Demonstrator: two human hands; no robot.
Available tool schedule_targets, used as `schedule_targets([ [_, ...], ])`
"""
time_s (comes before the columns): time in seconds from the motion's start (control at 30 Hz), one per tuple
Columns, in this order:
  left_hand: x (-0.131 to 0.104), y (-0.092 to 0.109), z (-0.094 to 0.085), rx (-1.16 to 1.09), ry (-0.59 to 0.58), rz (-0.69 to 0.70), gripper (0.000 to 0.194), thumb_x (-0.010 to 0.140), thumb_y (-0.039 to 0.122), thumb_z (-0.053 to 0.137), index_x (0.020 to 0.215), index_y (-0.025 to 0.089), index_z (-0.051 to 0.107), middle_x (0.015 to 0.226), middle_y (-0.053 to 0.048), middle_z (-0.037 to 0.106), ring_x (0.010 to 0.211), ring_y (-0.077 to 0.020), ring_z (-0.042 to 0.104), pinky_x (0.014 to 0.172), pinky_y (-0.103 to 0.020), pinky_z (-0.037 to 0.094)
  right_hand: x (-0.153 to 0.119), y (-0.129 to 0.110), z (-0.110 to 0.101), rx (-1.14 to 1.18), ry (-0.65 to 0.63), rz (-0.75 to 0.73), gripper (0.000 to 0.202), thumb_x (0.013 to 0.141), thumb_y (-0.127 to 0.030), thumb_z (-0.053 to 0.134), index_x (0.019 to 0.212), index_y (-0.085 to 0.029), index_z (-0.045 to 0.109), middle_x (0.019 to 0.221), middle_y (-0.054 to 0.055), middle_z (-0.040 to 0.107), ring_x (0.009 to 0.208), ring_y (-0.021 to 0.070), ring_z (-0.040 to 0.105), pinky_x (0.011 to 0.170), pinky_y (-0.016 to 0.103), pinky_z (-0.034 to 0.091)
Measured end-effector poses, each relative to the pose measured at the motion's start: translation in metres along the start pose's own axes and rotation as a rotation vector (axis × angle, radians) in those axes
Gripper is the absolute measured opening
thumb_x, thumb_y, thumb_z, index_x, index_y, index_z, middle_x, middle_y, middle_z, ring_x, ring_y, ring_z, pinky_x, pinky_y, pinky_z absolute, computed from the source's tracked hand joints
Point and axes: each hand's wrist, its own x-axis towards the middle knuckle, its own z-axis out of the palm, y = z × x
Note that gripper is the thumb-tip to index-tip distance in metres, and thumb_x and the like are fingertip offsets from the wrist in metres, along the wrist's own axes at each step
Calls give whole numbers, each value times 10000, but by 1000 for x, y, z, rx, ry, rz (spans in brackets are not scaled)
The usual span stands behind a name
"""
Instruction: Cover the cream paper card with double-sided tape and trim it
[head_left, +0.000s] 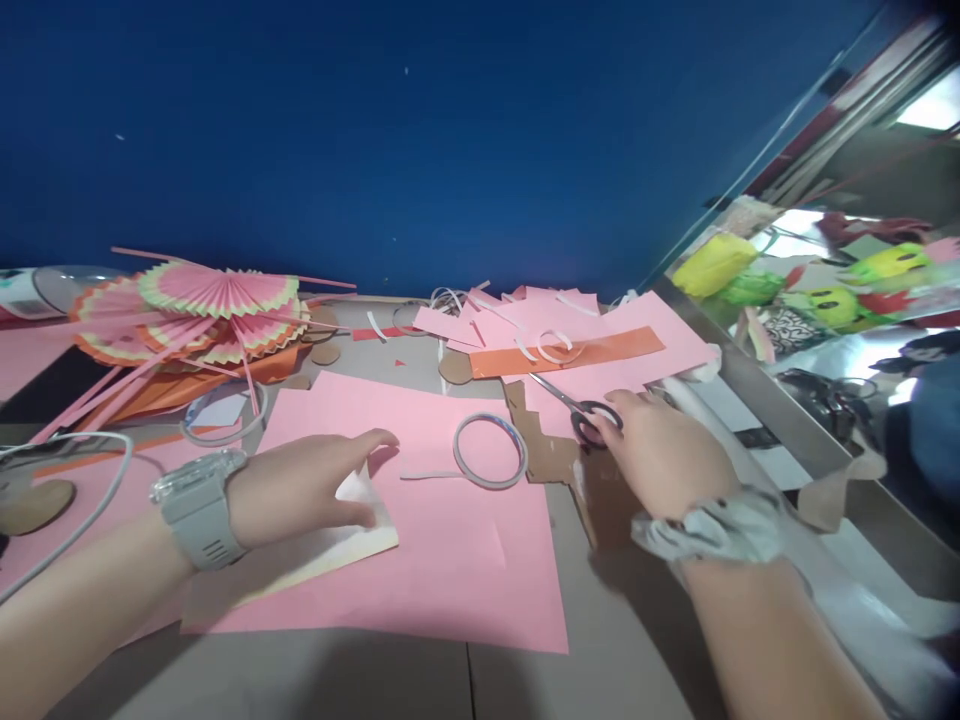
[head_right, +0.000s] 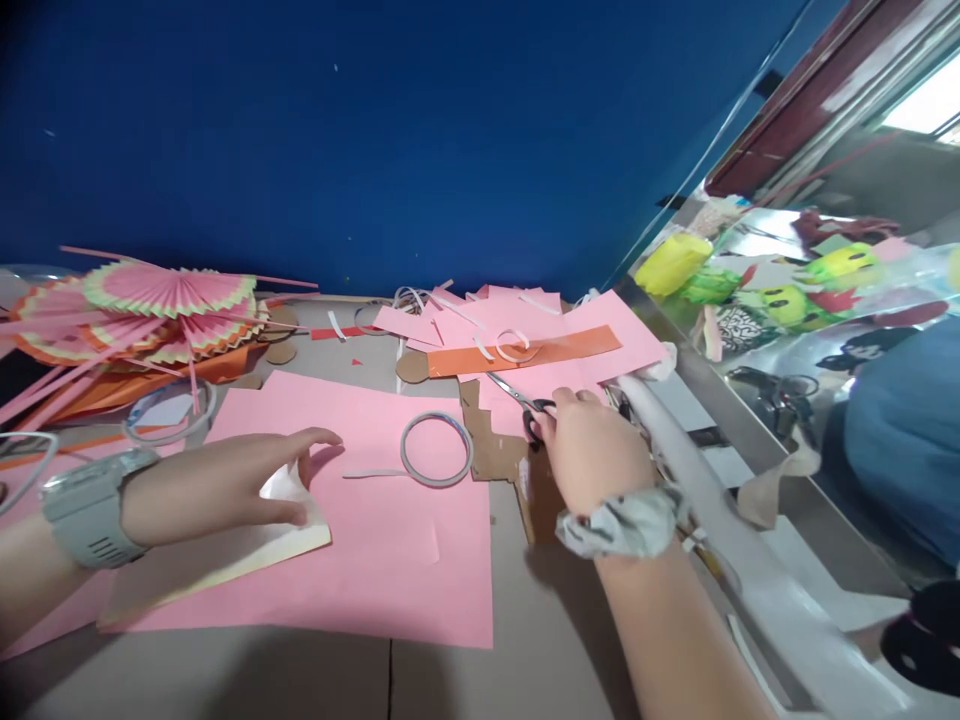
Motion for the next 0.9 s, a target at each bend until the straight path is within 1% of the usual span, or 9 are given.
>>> schedule_targets([
  [0.07,1,0,1,-16,22,-18,547,775,400,564,1276,248,403,918,-38,636,771,-230,599,639,-276,387,-9,-18,0,23,39,-47,236,914,-345,411,953,-166,558,865,107,586,753,244,536,606,319,327],
  [0.13,4,1,1,-29,50,-34,567,792,392,545,1310,240,373,894,-38,636,777,-232,595,663,-293,405,-19,-38,5,226,-16,-310,221,906,-392,459,921,-194,557,917,67,593,856,224,542,720,328,378],
  [0.2,11,3,3,-51,73,-26,562,805,402,534,1317,234,374,910,-40,635,786,-223,591,696,-308,425,-27,-58,16,292,-83,-425,281,840,-481,549,837,-200,546,882,44,593,827,221,541,706,328,393],
  [0.3,22,7,7,-80,118,21,591,806,404,551,1334,222,358,1039,-60,622,873,-220,587,782,-342,449,-36,-75,33,189,-32,-401,184,855,-374,555,808,-196,546,890,58,600,844,244,543,750,373,388],
  [0.4,28,15,13,30,292,83,621,799,410,585,1337,193,362,1253,-115,534,1142,-275,472,945,-418,396,-39,-78,41,157,-11,-400,160,906,-251,447,791,-200,545,845,69,619,804,249,562,758,397,380],
  [0.5,22,23,22,203,382,163,435,847,322,541,1260,203,470,1321,-108,496,1228,-283,398,1042,-459,303,-36,-71,38,200,32,-317,191,923,-210,367,844,-193,540,841,82,635,766,257,577,735,401,375],
  [0.57,13,25,33,239,397,183,393,871,285,503,1258,220,477,1339,-90,495,1238,-268,409,1052,-443,312,-33,-65,32,295,37,-236,202,927,-202,330,916,-185,531,839,79,638,726,244,582,699,376,380],
  [0.77,-7,14,70,325,390,169,622,925,426,412,1466,266,151,1509,-62,275,1364,-272,282,1114,-456,215,-33,-55,23,593,78,-151,209,946,-260,291,892,-201,484,700,29,577,691,220,558,594,305,374],
  [0.9,-1,11,75,359,326,216,751,893,534,417,1477,212,72,1516,-96,219,1384,-268,232,1122,-445,182,-40,-61,32,655,175,-166,210,942,-294,311,839,-219,477,716,31,573,734,226,547,600,303,394],
])
